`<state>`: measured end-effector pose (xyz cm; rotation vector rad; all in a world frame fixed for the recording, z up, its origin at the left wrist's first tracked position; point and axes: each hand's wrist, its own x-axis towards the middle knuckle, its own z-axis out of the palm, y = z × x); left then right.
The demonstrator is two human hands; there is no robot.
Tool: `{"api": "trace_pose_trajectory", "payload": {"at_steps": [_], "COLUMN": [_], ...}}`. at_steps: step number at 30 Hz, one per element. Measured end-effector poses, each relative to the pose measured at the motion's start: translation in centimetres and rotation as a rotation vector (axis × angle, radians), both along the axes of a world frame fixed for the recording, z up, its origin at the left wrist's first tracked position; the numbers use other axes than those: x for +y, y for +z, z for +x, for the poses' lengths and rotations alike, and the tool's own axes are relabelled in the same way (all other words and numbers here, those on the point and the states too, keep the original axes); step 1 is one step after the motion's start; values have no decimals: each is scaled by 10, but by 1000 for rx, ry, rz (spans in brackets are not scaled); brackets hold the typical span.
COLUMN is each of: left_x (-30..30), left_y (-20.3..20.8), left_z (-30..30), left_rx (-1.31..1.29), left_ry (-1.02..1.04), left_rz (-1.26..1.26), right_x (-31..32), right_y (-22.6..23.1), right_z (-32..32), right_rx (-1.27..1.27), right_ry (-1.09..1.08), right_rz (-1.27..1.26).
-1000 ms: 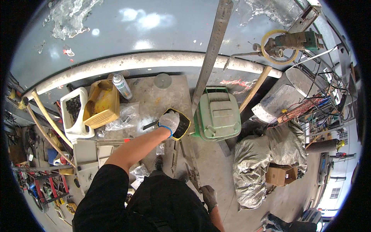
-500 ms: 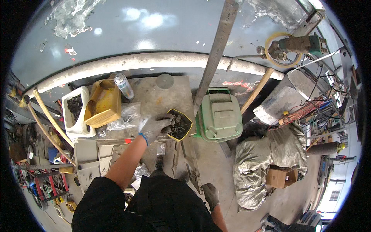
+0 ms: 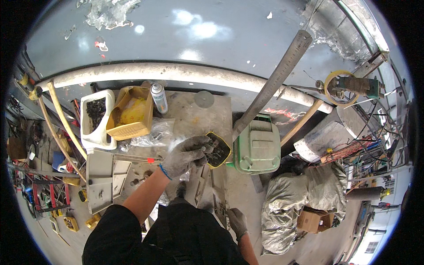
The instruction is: The person sorts through small metal parts in yellow containers, then walks to a white car and uses a socket wrench to tighten bolts on the front bumper area.
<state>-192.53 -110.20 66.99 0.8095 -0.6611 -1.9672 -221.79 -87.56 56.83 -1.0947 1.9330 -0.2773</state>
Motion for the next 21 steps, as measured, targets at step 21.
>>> {"api": "trace_pose_trajectory", "payload": {"at_steps": [21], "left_x": [33], "left_y": [-1], "left_z": [19], "left_rx": [4], "left_ry": [-66], "left_rz": [25], "right_x": [-73], "right_y": [59], "right_z": [67], "right_rx": [-31], "right_ry": [184], "right_rz": [-210]}}
